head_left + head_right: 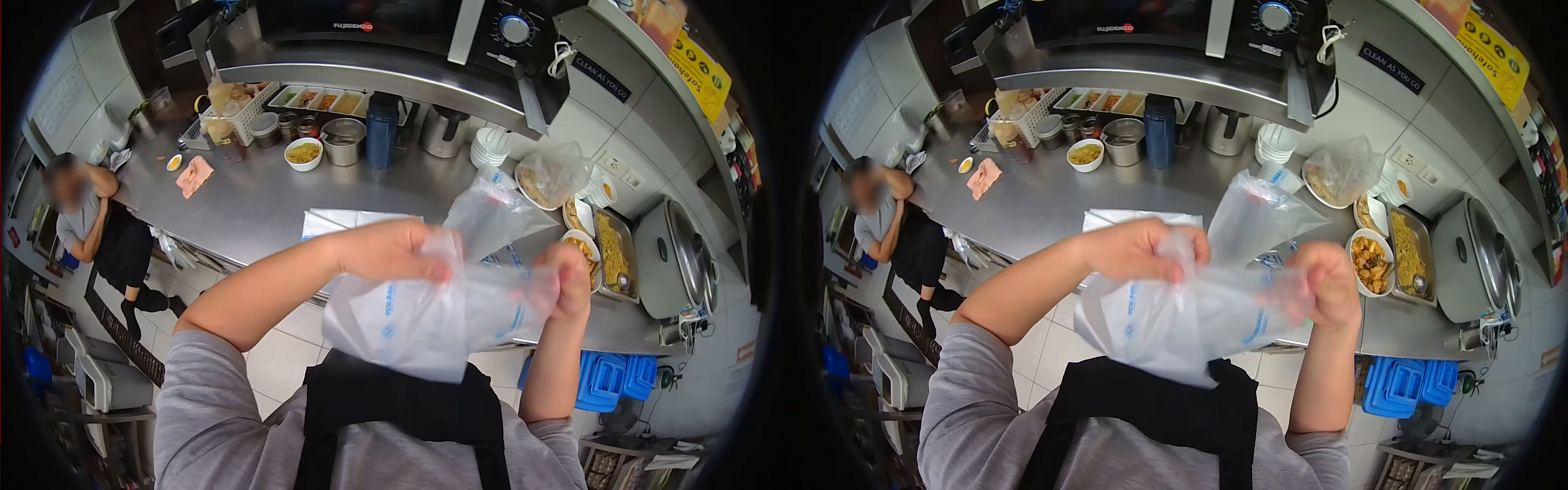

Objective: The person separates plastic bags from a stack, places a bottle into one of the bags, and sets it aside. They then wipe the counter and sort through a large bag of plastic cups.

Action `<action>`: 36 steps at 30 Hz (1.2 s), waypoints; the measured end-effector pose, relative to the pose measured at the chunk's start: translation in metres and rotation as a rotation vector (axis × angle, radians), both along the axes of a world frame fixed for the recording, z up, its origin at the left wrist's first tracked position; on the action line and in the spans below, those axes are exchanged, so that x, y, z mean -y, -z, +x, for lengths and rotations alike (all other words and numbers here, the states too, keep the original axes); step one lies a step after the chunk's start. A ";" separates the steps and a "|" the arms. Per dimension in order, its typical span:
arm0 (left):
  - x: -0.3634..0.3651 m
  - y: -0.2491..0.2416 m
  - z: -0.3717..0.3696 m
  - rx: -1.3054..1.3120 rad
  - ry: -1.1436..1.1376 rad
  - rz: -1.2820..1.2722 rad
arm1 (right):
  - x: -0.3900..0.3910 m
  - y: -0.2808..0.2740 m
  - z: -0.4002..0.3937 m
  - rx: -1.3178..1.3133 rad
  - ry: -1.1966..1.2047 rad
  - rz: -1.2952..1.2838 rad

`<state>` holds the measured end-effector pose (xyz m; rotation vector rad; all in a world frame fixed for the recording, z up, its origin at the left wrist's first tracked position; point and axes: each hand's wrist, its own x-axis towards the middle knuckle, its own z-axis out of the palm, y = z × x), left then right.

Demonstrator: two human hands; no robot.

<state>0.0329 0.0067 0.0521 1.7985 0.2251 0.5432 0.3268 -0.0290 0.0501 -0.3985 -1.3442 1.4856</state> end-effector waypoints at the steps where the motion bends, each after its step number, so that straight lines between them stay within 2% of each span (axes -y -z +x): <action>1: -0.005 -0.004 0.004 -0.002 0.009 -0.004 | -0.004 -0.002 0.001 0.013 -0.042 -0.088; 2: -0.012 -0.009 0.009 0.143 -0.008 -0.202 | -0.013 -0.007 -0.005 -0.052 0.062 -0.170; 3: -0.020 -0.015 0.014 0.287 -0.029 -0.397 | -0.027 -0.009 -0.008 -0.054 0.068 -0.170; 4: -0.035 -0.017 0.022 0.287 -0.026 -0.395 | -0.044 -0.007 -0.011 -0.002 0.195 -0.250; 6: -0.065 -0.005 0.041 0.137 -0.401 -0.531 | -0.066 0.010 -0.016 0.104 0.411 -0.359; 8: -0.077 0.054 0.053 0.101 -0.437 -0.669 | -0.081 0.069 -0.014 0.006 0.385 -0.402; 9: -0.098 0.118 0.064 0.111 -0.497 -0.678 | -0.092 0.108 -0.011 -0.090 0.362 -0.446; 10: -0.087 0.138 0.075 -0.002 -0.743 -0.557 | -0.110 0.158 0.007 0.274 0.392 -0.693; 11: -0.085 0.149 0.076 0.001 -0.749 -0.557 | -0.102 0.165 -0.009 0.413 0.493 -0.718; 12: -0.083 0.159 0.076 -0.111 -0.799 -0.485 | -0.095 0.172 -0.026 0.554 0.594 -0.742; 13: -0.083 0.168 0.075 -0.226 -0.847 -0.414 | -0.098 0.187 -0.024 0.557 0.588 -0.745; 14: -0.089 0.174 0.070 -0.227 -0.853 -0.418 | -0.105 0.205 -0.023 0.511 0.615 -0.675; 16: -0.100 0.170 0.048 -0.605 -0.903 0.449 | -0.108 0.214 -0.013 0.468 0.625 -0.607; 17: -0.102 0.162 0.036 -0.611 -0.918 0.447 | -0.109 0.205 0.000 0.540 0.569 -0.575; 18: -0.092 0.126 0.023 -0.634 -0.974 0.587 | -0.114 0.194 0.014 0.613 0.511 -0.536; 19: -0.084 0.095 0.011 -0.657 -1.027 0.727 | -0.120 0.187 0.035 0.610 0.669 -0.288; 20: -0.080 0.077 -0.001 -0.662 -1.043 0.721 | -0.125 0.180 0.048 0.593 0.820 -0.039; 22: -0.069 0.050 -0.016 -0.345 -1.002 0.980 | -0.101 0.082 0.024 0.439 1.016 0.048; 24: -0.048 0.017 -0.016 -0.356 -0.977 0.941 | -0.084 0.024 -0.001 0.334 1.124 0.342; 26: -0.038 0.007 -0.011 -0.292 -0.937 0.936 | -0.058 -0.018 -0.039 0.578 1.062 0.663; 28: -0.022 -0.007 -0.003 -0.272 -0.896 0.872 | -0.029 -0.047 -0.085 0.805 0.779 0.687; 29: -0.014 -0.014 -0.001 -0.255 -0.865 0.806 | -0.026 -0.045 -0.097 0.804 0.784 0.690; 31: -0.006 -0.018 -0.002 -0.223 -0.874 0.828 | -0.027 -0.035 -0.112 0.666 0.492 0.345; 32: -0.003 -0.019 -0.004 -0.192 -0.885 0.848 | -0.029 -0.030 -0.112 0.664 0.488 0.353; 34: -0.002 -0.020 -0.009 -0.152 -0.891 0.810 | -0.035 -0.024 -0.106 0.498 0.325 0.079; 36: -0.001 -0.022 -0.015 -0.122 -0.886 0.755 | -0.037 -0.021 -0.105 0.418 0.222 0.045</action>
